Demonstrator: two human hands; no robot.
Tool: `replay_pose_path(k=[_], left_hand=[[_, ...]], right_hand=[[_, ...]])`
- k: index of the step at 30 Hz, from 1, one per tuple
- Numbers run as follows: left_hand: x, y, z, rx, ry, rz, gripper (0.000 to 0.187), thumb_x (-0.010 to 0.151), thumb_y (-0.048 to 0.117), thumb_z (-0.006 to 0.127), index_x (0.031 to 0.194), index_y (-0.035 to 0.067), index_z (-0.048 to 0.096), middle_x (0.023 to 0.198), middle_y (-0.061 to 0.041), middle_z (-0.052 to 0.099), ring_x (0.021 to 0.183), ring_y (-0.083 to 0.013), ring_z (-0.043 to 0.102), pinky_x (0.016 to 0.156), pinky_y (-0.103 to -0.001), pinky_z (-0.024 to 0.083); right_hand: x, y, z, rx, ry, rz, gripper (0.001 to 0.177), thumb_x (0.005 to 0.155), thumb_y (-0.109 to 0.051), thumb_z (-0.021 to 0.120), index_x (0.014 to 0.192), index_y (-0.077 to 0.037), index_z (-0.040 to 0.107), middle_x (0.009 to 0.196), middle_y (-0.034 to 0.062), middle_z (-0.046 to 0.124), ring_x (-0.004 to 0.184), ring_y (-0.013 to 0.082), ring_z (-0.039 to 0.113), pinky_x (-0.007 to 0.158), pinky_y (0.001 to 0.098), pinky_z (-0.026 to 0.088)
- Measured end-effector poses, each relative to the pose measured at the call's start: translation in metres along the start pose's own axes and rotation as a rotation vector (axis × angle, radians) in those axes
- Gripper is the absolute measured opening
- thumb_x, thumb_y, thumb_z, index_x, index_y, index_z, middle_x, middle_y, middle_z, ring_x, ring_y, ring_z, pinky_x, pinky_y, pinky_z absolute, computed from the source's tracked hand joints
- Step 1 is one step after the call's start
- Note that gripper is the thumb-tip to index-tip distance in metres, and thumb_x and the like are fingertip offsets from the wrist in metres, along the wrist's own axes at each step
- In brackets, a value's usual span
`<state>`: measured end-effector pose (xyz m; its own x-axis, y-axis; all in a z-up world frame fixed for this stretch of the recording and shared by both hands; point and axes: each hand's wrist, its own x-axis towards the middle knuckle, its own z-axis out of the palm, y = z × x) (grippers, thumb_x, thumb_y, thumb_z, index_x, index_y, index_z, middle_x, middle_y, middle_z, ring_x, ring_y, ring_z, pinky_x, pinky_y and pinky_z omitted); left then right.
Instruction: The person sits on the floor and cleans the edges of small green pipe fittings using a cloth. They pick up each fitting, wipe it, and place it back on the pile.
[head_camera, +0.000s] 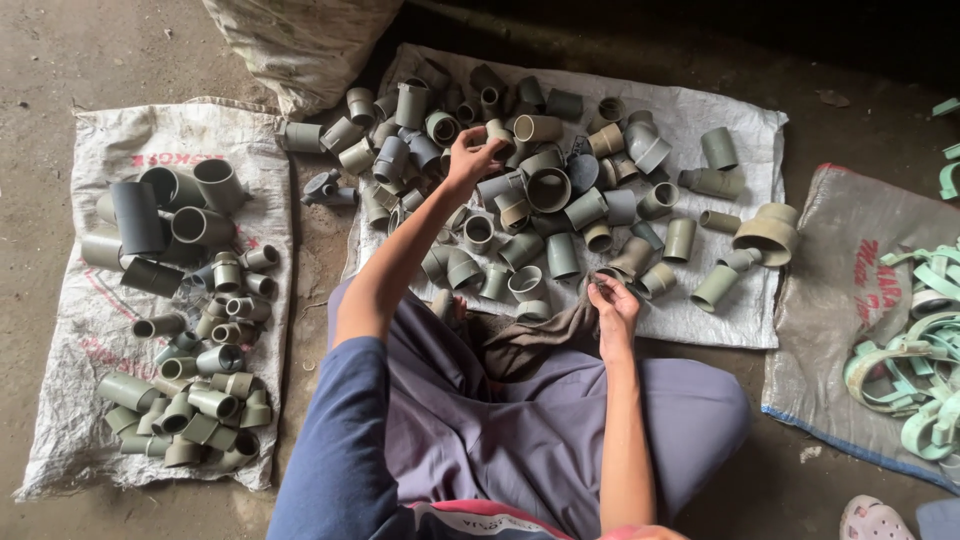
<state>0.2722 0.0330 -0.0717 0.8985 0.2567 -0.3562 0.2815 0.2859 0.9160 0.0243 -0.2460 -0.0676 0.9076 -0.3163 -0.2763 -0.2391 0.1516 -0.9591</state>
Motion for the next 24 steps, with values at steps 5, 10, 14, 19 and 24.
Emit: replay_pose_path(k=[5, 10, 14, 19, 24], left_hand=[[-0.113, 0.049, -0.015, -0.112, -0.221, 0.125, 0.073, 0.080, 0.007, 0.086, 0.145, 0.006, 0.052, 0.110, -0.028, 0.062, 0.088, -0.0302, 0.073, 0.084, -0.040, 0.067], [-0.239, 0.064, -0.042, -0.033, -0.433, 0.271, 0.072, 0.091, 0.011, 0.080, 0.154, 0.022, 0.046, 0.120, -0.019, 0.070, 0.108, -0.0209, 0.067, 0.100, -0.039, 0.056], [-0.274, 0.028, -0.054, -0.209, -0.515, 0.238, 0.066, 0.099, 0.004, 0.065, 0.158, 0.018, 0.040, 0.129, -0.021, 0.065, 0.113, -0.0231, 0.064, 0.102, -0.044, 0.054], [-0.273, -0.032, -0.051, -0.413, -0.612, 0.138, 0.058, 0.104, 0.004, 0.049, 0.159, 0.013, 0.037, 0.134, -0.022, 0.060, 0.117, -0.0262, 0.061, 0.105, -0.050, 0.051], [-0.266, -0.064, -0.044, -0.363, -0.654, 0.131, 0.055, 0.114, 0.026, 0.044, 0.165, 0.016, 0.025, 0.156, -0.024, 0.040, 0.140, -0.0305, 0.044, 0.117, -0.054, 0.038]], right_hand=[[-0.011, -0.011, 0.003, 0.288, -0.018, -0.055, 0.021, 0.094, -0.005, 0.073, 0.115, -0.009, 0.070, 0.101, 0.0085, 0.070, 0.097, 0.0172, 0.070, 0.096, 0.0307, 0.054], [-0.051, -0.051, 0.020, 0.384, -0.059, -0.117, 0.018, 0.097, -0.003, 0.067, 0.113, -0.011, 0.063, 0.102, 0.0098, 0.071, 0.092, 0.0170, 0.070, 0.092, 0.0331, 0.058], [-0.053, -0.034, 0.029, 0.234, -0.131, -0.285, 0.017, 0.096, 0.000, 0.070, 0.111, -0.006, 0.066, 0.095, 0.0103, 0.070, 0.078, 0.0208, 0.072, 0.077, 0.0337, 0.062], [-0.090, -0.054, 0.068, 0.044, -0.135, -0.448, 0.019, 0.091, -0.001, 0.078, 0.108, -0.004, 0.071, 0.083, 0.0104, 0.073, 0.063, 0.0161, 0.072, 0.062, 0.0273, 0.062], [-0.122, -0.091, 0.091, -0.323, 0.003, -0.849, 0.011, 0.091, -0.011, 0.082, 0.100, -0.008, 0.078, 0.094, 0.0045, 0.074, 0.087, 0.0215, 0.074, 0.081, 0.0333, 0.057]])
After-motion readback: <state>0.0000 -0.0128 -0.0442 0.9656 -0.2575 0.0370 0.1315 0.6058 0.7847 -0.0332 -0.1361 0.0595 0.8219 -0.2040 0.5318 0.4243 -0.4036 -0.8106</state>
